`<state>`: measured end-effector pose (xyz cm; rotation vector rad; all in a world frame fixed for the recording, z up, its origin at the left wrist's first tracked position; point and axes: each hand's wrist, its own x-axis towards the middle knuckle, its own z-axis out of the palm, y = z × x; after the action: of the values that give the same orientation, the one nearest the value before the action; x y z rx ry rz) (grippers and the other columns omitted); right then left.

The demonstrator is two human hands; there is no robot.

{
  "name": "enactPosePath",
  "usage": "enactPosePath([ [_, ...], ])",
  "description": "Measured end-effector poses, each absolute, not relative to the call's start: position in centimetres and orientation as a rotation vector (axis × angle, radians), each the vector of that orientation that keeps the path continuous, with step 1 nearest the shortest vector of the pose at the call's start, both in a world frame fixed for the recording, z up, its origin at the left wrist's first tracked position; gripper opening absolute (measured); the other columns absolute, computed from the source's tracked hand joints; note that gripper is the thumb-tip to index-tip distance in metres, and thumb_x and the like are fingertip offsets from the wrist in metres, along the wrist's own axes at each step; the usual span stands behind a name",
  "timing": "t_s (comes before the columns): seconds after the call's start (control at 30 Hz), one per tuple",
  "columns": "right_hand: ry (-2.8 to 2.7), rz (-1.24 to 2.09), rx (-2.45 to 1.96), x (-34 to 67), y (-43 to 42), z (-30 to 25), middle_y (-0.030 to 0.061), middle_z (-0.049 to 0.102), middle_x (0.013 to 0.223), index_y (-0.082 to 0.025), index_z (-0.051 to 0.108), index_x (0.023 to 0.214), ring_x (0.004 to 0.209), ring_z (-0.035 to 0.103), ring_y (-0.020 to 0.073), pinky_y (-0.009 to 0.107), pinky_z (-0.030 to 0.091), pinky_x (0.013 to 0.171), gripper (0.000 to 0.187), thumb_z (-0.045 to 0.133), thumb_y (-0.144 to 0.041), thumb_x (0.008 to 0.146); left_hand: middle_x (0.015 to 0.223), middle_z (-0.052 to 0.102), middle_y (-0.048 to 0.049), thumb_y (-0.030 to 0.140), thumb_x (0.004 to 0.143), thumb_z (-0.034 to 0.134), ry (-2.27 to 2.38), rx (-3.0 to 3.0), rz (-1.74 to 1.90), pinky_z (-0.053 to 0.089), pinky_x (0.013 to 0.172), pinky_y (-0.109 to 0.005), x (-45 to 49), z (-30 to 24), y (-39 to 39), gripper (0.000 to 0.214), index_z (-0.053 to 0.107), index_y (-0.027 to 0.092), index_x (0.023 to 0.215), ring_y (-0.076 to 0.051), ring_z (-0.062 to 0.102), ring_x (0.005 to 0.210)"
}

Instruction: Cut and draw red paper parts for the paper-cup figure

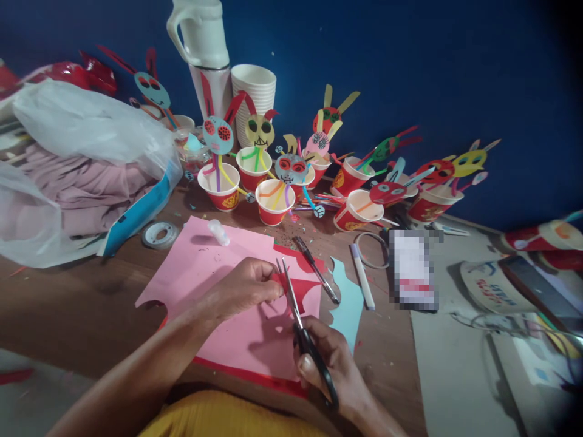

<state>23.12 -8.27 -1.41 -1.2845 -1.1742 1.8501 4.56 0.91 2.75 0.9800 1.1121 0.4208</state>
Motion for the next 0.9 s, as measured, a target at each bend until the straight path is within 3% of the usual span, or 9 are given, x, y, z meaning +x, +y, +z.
enactPosePath([
  [0.33, -1.098, 1.857, -1.346, 22.92, -8.14, -1.02, -0.0061, 0.047, 0.054, -0.016, 0.060, 0.087, 0.039, 0.039, 0.0051, 0.017, 0.031, 0.037, 0.040, 0.075, -0.042, 0.062, 0.057, 0.051, 0.0044, 0.019, 0.065, 0.054, 1.165, 1.009, 0.388, 0.029, 0.054, -0.024, 4.37, 2.37, 1.00, 0.013, 0.062, 0.013, 0.074, -0.010, 0.043, 0.054],
  [0.67, -1.086, 1.824, -1.315, 23.02, -8.21, -1.38, -0.0065, 0.043, 0.054, -0.016, 0.061, 0.090, 0.038, 0.037, 0.0051, 0.017, 0.030, 0.036, 0.052, 0.069, -0.059, 0.063, 0.054, 0.052, 0.0038, 0.027, 0.069, 0.057, 1.117, 1.010, 0.420, 0.032, 0.053, -0.023, 4.25, 2.61, 1.04, 0.014, 0.061, 0.014, 0.068, -0.009, 0.044, 0.052],
  [0.9, -1.104, 1.781, -1.296, 23.15, -8.26, -1.73, -0.0057, 0.044, 0.056, -0.016, 0.061, 0.093, 0.041, 0.039, 0.0059, 0.018, 0.030, 0.039, 0.050, 0.068, -0.058, 0.065, 0.060, 0.061, -0.0004, 0.033, 0.069, 0.060, 1.121, 0.980, 0.460, 0.038, 0.054, -0.023, 4.91, 2.40, 0.67, 0.019, 0.061, 0.014, 0.071, -0.012, 0.055, 0.057],
])
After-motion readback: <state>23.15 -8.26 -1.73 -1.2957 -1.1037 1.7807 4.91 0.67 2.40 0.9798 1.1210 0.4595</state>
